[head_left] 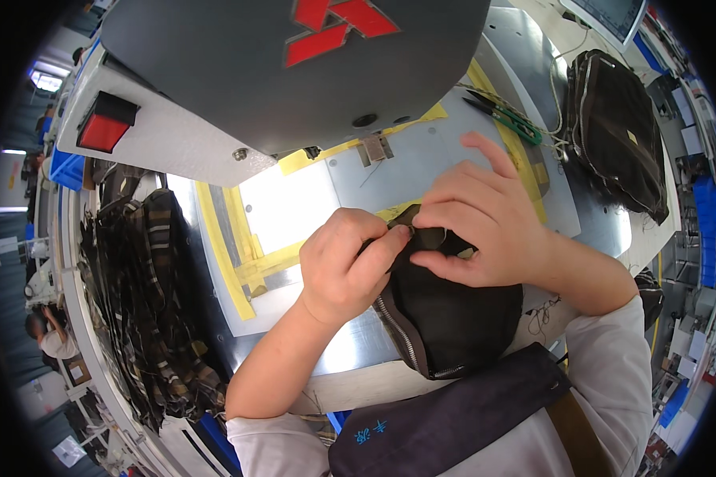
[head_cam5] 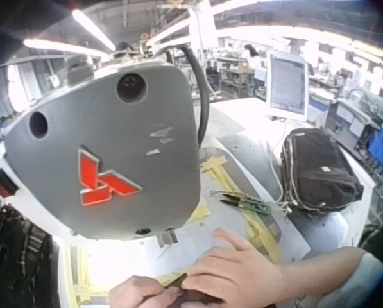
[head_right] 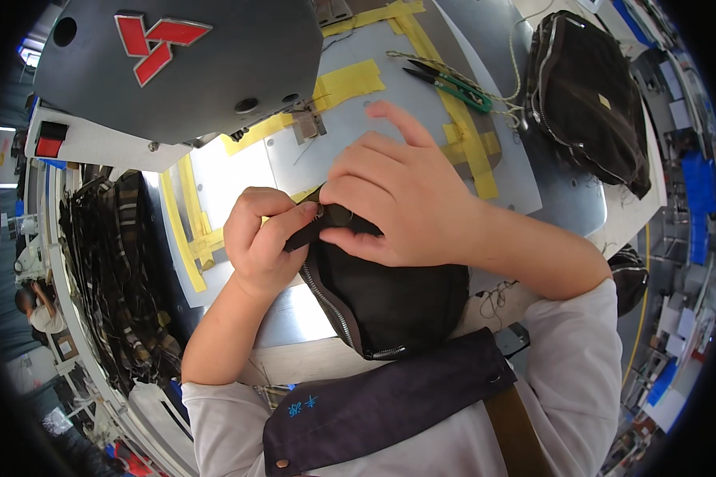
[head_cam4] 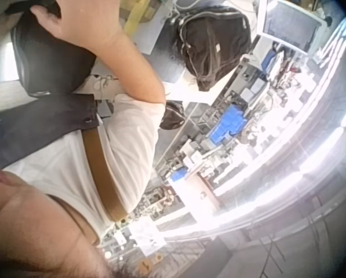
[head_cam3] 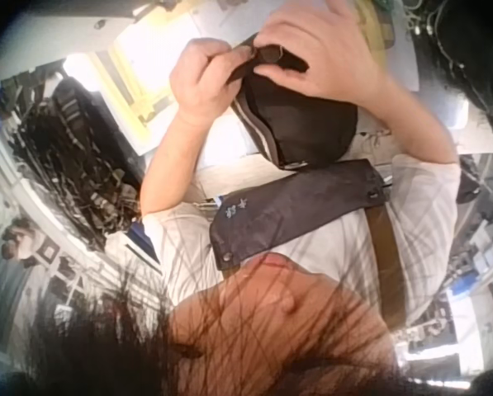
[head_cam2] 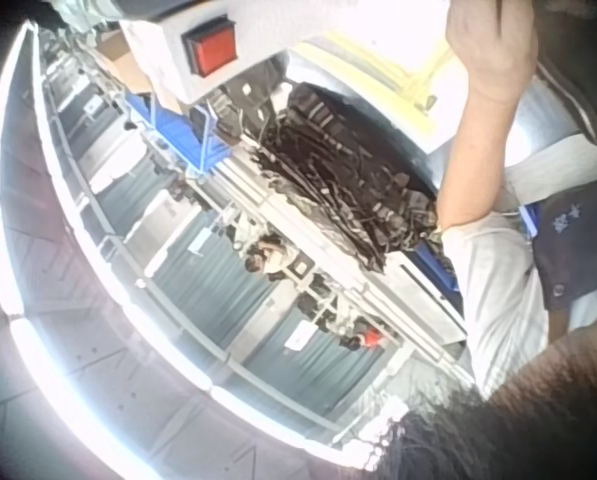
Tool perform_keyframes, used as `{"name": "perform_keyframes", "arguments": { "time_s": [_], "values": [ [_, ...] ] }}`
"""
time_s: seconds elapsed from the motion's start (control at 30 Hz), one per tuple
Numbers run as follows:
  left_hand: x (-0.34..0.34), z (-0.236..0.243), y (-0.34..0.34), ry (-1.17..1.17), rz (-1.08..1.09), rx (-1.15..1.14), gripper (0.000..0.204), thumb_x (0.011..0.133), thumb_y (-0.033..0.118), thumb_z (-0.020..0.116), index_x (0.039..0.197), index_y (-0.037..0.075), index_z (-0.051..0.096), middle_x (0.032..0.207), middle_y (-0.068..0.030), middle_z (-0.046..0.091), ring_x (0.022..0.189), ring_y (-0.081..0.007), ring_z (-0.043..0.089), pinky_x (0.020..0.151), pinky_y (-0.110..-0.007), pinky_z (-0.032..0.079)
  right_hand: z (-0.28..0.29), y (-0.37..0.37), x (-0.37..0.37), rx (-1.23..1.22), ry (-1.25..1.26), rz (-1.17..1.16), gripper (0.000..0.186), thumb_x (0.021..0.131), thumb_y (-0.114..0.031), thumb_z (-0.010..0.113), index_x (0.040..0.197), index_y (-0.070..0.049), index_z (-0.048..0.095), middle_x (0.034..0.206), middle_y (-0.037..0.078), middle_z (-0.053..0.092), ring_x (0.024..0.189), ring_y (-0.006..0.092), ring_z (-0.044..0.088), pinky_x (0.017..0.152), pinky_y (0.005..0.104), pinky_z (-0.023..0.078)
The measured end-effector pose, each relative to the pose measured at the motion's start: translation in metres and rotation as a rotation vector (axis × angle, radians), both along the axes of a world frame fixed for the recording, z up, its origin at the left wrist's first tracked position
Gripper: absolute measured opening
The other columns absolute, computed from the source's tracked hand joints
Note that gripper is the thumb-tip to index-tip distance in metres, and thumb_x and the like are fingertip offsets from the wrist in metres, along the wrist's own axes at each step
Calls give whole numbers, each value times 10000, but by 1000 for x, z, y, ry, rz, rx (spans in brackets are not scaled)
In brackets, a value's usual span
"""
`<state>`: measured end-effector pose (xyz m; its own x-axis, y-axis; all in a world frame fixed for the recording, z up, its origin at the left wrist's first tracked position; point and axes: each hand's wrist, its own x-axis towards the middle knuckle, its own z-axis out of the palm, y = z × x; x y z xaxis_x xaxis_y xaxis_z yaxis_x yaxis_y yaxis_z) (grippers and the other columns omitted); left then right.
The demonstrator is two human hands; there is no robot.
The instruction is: The person aligns a zipper on a dark fabric bag and sews it using an industrial sewing machine. They repeatedly guide the fabric under the needle, stitch sections, and trim excess thread with scissors. The person also inspects the zipper alignment and the interior of the bag during the process.
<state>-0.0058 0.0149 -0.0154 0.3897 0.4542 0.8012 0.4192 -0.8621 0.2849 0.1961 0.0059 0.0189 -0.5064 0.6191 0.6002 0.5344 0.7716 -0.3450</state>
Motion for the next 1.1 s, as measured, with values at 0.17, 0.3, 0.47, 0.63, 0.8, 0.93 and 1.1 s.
{"name": "perform_keyframes", "arguments": {
  "time_s": [0.17,0.3,0.47,0.63,0.8,0.93,1.1],
  "values": [
    [1,1,-1,61,23,12,244,591,38,710,828,79,672,748,-25,527,617,-175,550,450,-268,413,7,-2,2,-72,-38,-41,216,678,-165,781,822,-101,633,807,0,613,775,191,589,1012,525,352],
    [3,4,-3,99,-28,30,232,593,67,716,819,89,671,747,-19,529,617,-174,553,451,-261,417,10,-2,6,-243,-35,-60,135,754,-165,718,808,-80,628,739,11,593,740,212,593,1020,486,358],
    [0,1,-2,99,-65,56,241,592,81,721,828,96,673,766,-17,545,638,-174,564,478,-263,431,11,9,15,-639,95,68,116,790,-157,703,812,-58,646,742,42,641,713,225,615,1018,461,366],
    [-1,7,2,74,-8,85,275,584,90,744,850,119,679,811,-8,575,688,-175,582,503,-273,428,13,12,18,-644,96,144,104,774,-138,705,799,-56,646,755,41,654,707,221,635,1027,447,370],
    [5,15,-11,-13,69,114,278,625,162,838,834,129,658,801,-14,591,585,-167,555,514,-292,423,6,12,15,-457,133,-24,99,730,-97,712,781,-75,630,734,23,627,717,207,621,1023,463,374],
    [8,18,-27,171,-134,-681,223,762,197,775,908,76,658,687,-48,579,551,-185,555,515,-286,442,5,11,13,-59,65,-101,188,644,-78,754,787,-98,634,744,-5,607,695,196,593,1013,489,368],
    [10,13,-28,-425,-191,-1183,173,917,149,651,983,-9,629,813,-24,640,701,-81,562,625,-241,449,0,-3,5,292,-53,-49,244,603,-163,778,779,-104,621,784,3,592,715,186,609,978,538,381]
  ]
}}
